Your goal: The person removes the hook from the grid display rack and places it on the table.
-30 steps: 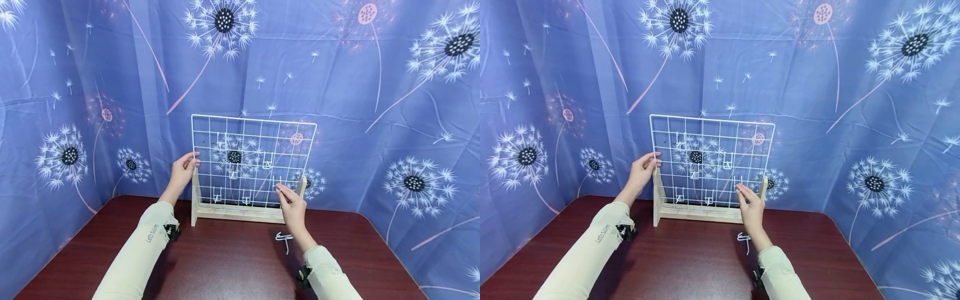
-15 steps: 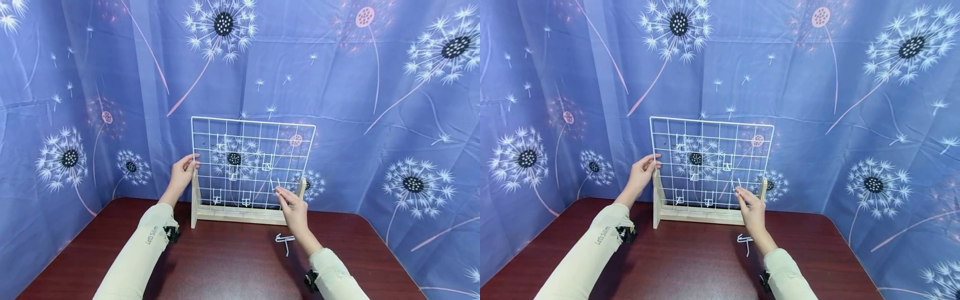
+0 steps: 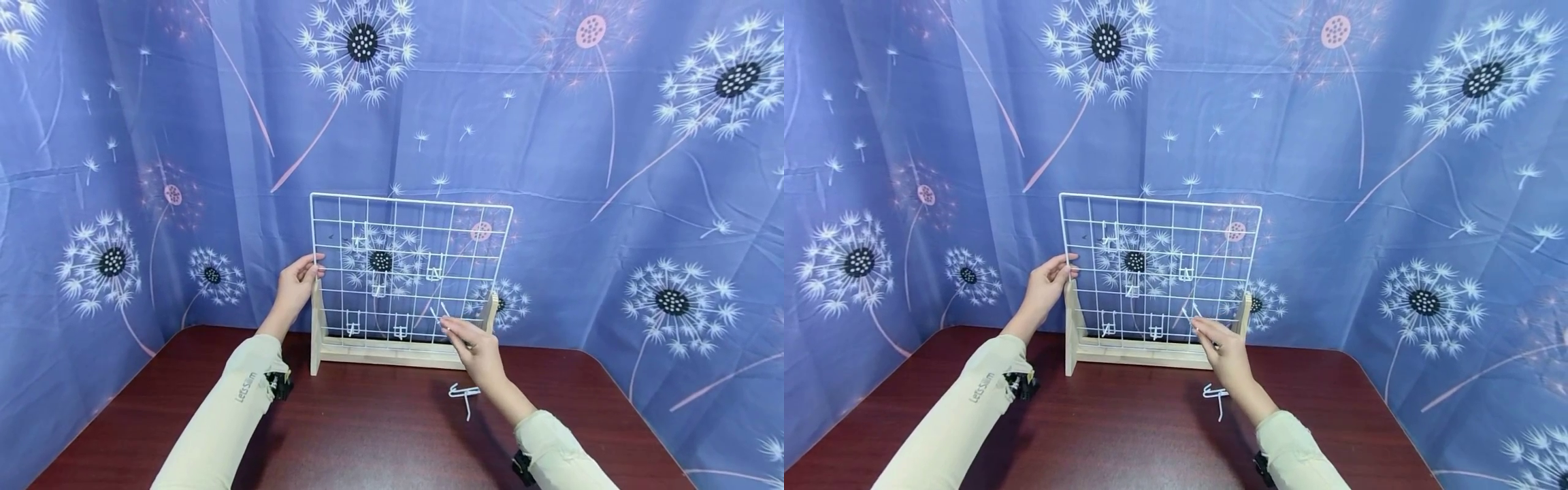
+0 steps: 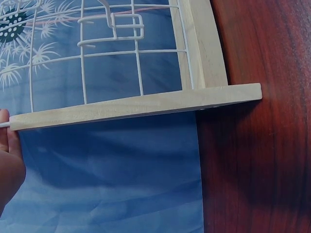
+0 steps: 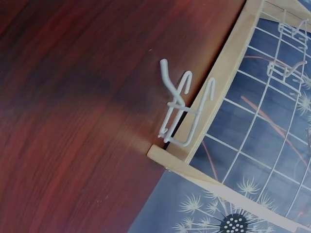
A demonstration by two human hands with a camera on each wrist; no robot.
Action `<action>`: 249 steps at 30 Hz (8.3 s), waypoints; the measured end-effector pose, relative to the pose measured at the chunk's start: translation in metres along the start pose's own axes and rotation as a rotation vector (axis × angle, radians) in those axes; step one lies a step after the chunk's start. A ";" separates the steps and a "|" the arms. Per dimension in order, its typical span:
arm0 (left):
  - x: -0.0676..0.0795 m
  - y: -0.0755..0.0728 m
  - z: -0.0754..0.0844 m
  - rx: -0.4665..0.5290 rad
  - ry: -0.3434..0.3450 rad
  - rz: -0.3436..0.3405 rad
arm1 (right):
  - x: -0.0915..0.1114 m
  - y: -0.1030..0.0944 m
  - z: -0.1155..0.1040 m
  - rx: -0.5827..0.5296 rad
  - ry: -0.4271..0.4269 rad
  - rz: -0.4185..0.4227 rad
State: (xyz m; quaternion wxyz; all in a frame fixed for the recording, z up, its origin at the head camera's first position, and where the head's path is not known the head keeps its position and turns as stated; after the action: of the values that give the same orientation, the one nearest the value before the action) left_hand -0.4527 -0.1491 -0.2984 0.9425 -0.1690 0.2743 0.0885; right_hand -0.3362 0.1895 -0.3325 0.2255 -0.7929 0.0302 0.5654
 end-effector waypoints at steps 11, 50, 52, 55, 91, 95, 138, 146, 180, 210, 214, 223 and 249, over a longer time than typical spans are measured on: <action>-0.001 -0.001 0.001 -0.006 -0.011 0.003 | 0.018 0.008 -0.013 0.016 -0.112 -0.230; -0.001 -0.001 -0.001 -0.011 -0.007 -0.013 | 0.081 0.046 -0.019 0.268 -0.461 -0.700; -0.002 -0.001 -0.001 -0.010 -0.008 -0.014 | 0.083 0.049 -0.018 0.298 -0.477 -0.729; -0.002 -0.001 0.002 0.001 -0.009 -0.016 | 0.085 0.051 -0.017 0.324 -0.497 -0.754; 0.012 -0.007 0.030 0.008 -0.007 -0.038 | 0.099 0.060 -0.018 0.414 -0.558 -0.820; 0.009 -0.005 0.025 0.014 -0.004 -0.041 | 0.100 0.060 -0.017 0.444 -0.513 -0.850; -0.001 -0.002 -0.001 0.022 -0.031 0.002 | -0.035 0.003 -0.015 0.188 0.006 0.118; -0.003 -0.002 -0.007 0.011 -0.023 0.018 | -0.061 0.013 -0.001 0.129 0.186 0.241; -0.003 0.000 -0.003 0.039 -0.023 -0.003 | -0.085 0.009 -0.007 0.042 0.066 0.290; 0.012 -0.007 0.030 0.009 -0.018 -0.033 | -0.074 0.009 -0.028 0.027 -0.075 0.134; 0.009 -0.005 0.024 0.022 -0.022 -0.032 | -0.070 0.011 -0.031 0.018 -0.081 0.100; -0.003 0.000 -0.005 0.007 -0.004 -0.001 | -0.059 0.015 -0.040 0.040 -0.154 0.041; -0.004 -0.001 -0.004 -0.004 -0.001 -0.006 | -0.036 0.037 -0.054 0.022 -0.249 -0.164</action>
State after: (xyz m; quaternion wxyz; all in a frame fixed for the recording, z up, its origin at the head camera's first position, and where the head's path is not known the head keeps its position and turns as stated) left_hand -0.4575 -0.1515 -0.2995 0.9425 -0.1718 0.2732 0.0862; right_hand -0.3125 0.1273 -0.2979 0.2815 -0.7139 -0.0566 0.6387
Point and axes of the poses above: each hand's wrist, its own x-axis away from the middle knuckle, its own y-axis out of the palm, z = x × y, the point moved 7 cm from there along -x, towards the middle knuckle, and after that the axes turned 11 degrees about -x, right-handed, at the moved point
